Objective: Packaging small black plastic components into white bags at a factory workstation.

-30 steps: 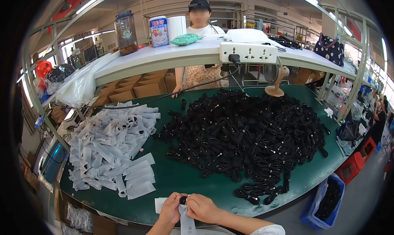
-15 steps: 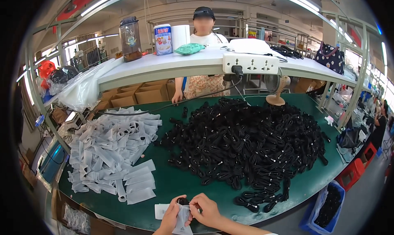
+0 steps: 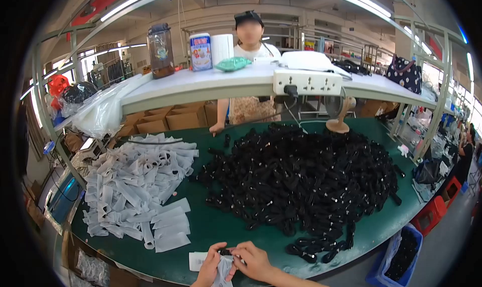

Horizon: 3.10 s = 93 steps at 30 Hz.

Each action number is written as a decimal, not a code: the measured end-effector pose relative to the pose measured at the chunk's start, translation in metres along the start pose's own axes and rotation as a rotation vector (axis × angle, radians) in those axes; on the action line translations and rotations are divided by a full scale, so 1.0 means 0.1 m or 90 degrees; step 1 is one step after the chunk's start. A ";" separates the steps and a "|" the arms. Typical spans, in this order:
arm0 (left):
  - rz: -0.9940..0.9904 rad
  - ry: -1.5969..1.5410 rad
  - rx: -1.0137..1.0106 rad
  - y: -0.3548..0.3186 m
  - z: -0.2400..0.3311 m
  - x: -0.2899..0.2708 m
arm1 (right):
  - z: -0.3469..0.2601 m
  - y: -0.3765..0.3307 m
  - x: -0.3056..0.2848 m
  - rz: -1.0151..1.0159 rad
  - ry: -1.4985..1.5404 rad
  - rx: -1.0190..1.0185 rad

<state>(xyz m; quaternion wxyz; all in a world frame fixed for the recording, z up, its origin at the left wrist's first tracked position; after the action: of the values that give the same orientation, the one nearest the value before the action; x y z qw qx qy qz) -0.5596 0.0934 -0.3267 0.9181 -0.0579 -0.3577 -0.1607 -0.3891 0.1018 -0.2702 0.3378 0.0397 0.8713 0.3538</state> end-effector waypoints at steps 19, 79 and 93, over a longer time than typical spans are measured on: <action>-0.005 -0.153 -0.163 -0.04 0.31 0.28 | 0.06 0.07 -0.12 -0.067 0.084 -0.009; -0.216 0.938 0.445 -0.29 1.00 0.13 | -0.16 0.26 -0.03 -0.136 0.676 0.370; 0.082 1.154 0.170 -0.14 1.51 -1.30 | 0.01 1.28 1.18 -0.225 0.073 -0.064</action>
<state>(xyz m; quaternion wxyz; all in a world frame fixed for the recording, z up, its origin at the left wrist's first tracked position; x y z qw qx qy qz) -0.7506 0.1468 -0.3028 0.8534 0.1773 0.4877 -0.0506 -0.5008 0.2343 -0.2545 0.3456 -0.1508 0.8640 0.3336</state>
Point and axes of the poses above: each hand's wrist, its own y-axis towards the middle knuckle, its own x-axis out of the palm, z = x × y, the point moved 1 cm from there along y, towards the middle knuckle, and after that the axes turned 15 degrees about -y, right-handed, at the moved point
